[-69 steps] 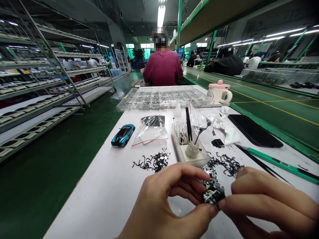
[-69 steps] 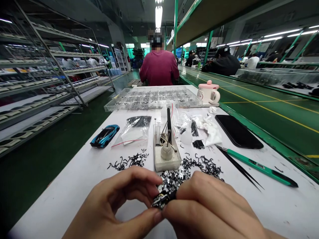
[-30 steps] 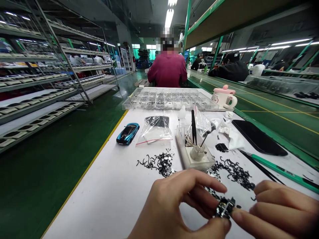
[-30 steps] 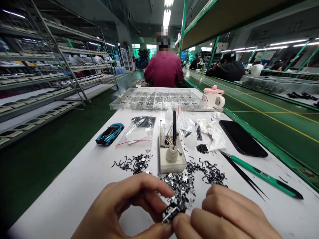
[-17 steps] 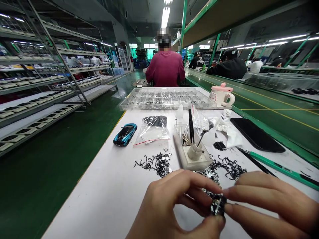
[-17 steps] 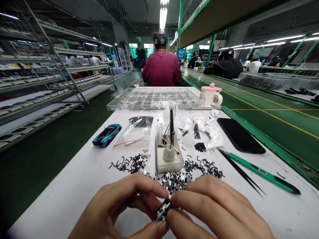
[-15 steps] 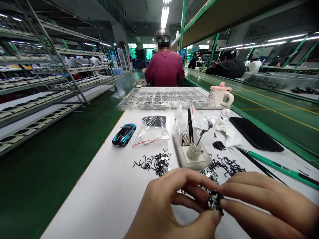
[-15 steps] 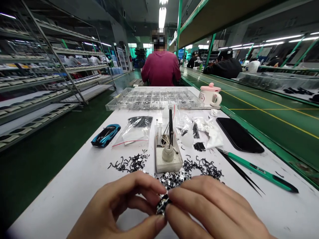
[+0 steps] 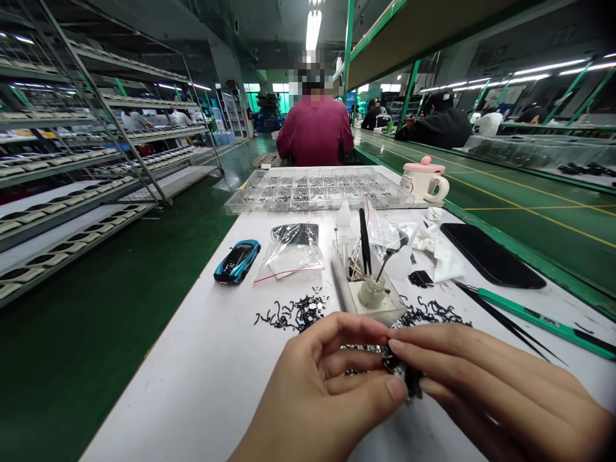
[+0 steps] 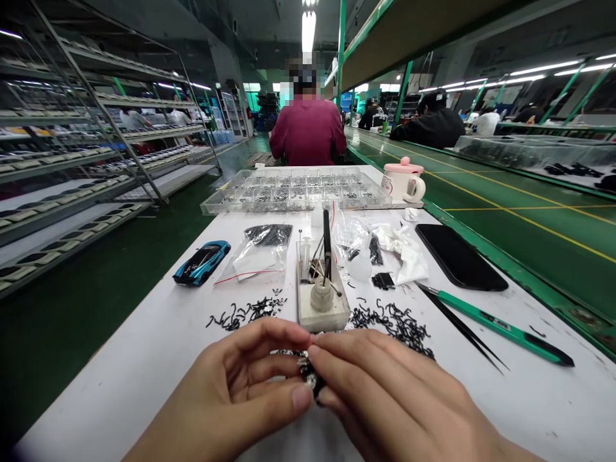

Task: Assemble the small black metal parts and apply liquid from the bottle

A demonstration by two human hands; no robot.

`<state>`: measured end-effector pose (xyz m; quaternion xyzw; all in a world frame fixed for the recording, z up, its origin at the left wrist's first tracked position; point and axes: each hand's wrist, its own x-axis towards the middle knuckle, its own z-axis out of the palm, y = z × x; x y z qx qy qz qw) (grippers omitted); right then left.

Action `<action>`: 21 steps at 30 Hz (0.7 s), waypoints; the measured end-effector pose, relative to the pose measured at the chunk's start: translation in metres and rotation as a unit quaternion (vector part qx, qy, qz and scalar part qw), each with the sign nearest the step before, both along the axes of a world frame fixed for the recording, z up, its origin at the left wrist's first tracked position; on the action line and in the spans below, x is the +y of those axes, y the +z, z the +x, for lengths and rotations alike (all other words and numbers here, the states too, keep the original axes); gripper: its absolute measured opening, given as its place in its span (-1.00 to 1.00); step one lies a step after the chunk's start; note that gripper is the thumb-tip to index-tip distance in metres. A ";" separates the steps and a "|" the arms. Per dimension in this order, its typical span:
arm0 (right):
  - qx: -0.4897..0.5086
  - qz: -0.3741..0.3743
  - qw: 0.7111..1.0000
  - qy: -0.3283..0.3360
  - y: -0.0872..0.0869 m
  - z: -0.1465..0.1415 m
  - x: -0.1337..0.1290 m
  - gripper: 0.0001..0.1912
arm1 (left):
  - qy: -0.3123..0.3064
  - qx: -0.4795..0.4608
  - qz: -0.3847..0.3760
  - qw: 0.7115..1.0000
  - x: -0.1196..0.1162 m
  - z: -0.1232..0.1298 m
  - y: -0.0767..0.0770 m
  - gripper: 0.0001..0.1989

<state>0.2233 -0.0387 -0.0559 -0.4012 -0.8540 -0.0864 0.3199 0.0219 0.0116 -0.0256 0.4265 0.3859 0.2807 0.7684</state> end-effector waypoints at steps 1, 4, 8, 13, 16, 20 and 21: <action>0.009 -0.004 1.000 -0.003 0.001 -0.001 0.001 -0.69 | -0.002 0.011 0.016 1.000 -0.001 0.000 0.000 -0.71; 0.025 -0.009 1.000 -0.015 0.002 -0.003 0.000 -0.68 | -0.007 0.039 0.087 0.995 -0.002 0.000 0.002 -0.73; 0.034 -0.015 0.999 -0.026 0.003 -0.008 -0.002 -0.73 | 0.026 0.060 0.193 0.979 -0.003 0.000 0.003 -0.76; 0.073 -0.030 0.996 -0.031 0.005 -0.015 -0.005 -0.73 | 0.026 0.065 0.296 0.953 -0.004 0.000 0.001 -0.69; 0.133 -0.098 0.986 0.001 0.007 -0.013 -0.004 -0.68 | 0.045 0.076 0.407 0.909 -0.003 -0.002 -0.001 -0.64; 0.204 -0.157 0.962 0.088 0.009 -0.008 0.000 -0.61 | 0.072 0.061 0.564 0.820 -0.005 -0.006 -0.002 -0.61; 0.220 -0.164 0.956 0.104 0.009 -0.008 0.000 -0.61 | 0.072 0.055 0.591 0.801 -0.006 -0.007 -0.003 -0.60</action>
